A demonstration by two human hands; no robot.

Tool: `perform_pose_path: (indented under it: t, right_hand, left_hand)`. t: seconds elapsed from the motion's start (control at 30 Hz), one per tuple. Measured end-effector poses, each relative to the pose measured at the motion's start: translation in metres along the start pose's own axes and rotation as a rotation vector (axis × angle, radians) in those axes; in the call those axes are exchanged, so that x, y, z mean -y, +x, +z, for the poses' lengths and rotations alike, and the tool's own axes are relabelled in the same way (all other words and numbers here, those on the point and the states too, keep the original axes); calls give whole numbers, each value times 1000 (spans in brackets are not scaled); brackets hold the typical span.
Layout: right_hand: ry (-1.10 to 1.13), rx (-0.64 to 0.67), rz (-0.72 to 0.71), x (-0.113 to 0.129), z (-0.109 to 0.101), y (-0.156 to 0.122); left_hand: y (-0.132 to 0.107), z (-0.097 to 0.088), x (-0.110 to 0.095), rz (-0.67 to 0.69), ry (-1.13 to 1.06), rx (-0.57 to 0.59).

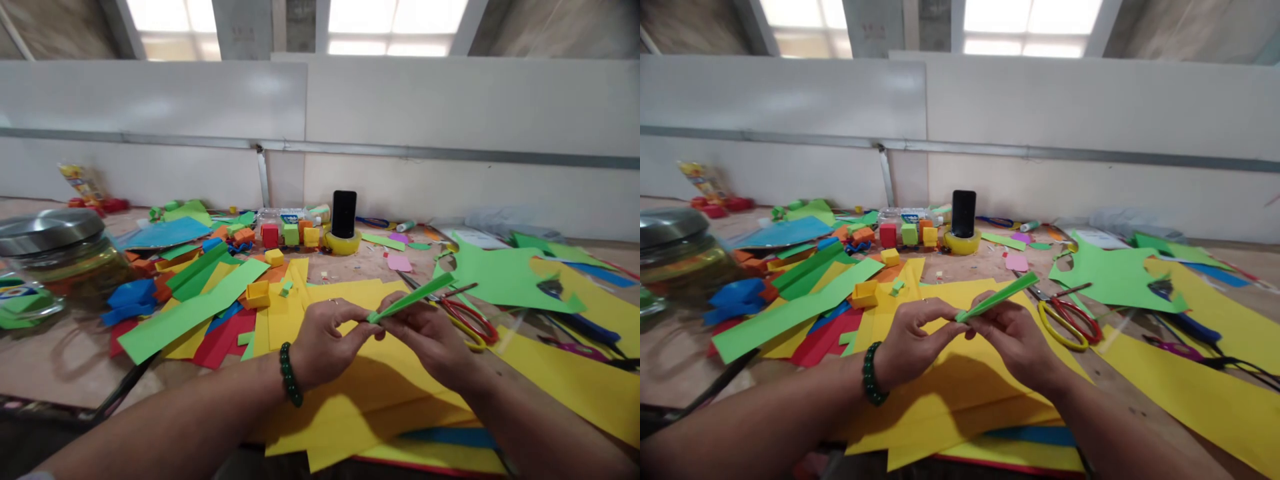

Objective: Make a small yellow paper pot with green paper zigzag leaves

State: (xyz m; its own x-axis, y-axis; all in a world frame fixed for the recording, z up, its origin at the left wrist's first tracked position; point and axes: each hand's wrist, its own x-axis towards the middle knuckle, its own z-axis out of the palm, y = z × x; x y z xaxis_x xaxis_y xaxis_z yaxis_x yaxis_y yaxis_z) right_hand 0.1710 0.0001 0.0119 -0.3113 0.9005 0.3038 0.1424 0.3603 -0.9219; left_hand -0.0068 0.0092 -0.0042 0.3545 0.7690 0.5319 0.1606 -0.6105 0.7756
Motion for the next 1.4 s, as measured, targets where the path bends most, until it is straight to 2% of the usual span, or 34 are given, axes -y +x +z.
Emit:
perform_pose_path:
  t: [0.2, 0.33, 0.5, 0.63, 0.73, 0.9, 0.97, 1.07, 1.17, 1.27, 1.4]
  right_hand:
    - [97, 36, 23, -4, -3, 0]
    - [143, 39, 44, -4, -2, -2]
    - [11, -131, 85, 1, 9, -1]
    - [38, -190, 65, -3, 11, 6]
    - [72, -194, 73, -6, 11, 8]
    - [90, -131, 57, -7, 6, 9]
    - [72, -126, 59, -8, 1, 11]
    - [33, -113, 48, -9, -7, 14]
    - [61, -16, 72, -10, -13, 15]
    - [129, 55, 152, -12, -14, 15]
    - [126, -45, 181, -16, -16, 16]
  left_hand:
    - [-1, -2, -5, 48, 14, 19]
    - [-3, -1, -2, 50, 68, -35]
    - [-3, 3, 8, 34, 217, -15]
    - [1, 7, 16, -52, 216, 16]
    - [2, 11, 18, -110, 151, 11]
    - [3, 16, 15, -216, -34, -11]
    - [6, 14, 15, -293, -167, 39]
    - [11, 6, 15, -434, -442, 202]
    - [15, -3, 13, -586, -642, 327]
    - [16, -8, 12, -687, -717, 387]
    - [17, -10, 13, -770, -752, 379]
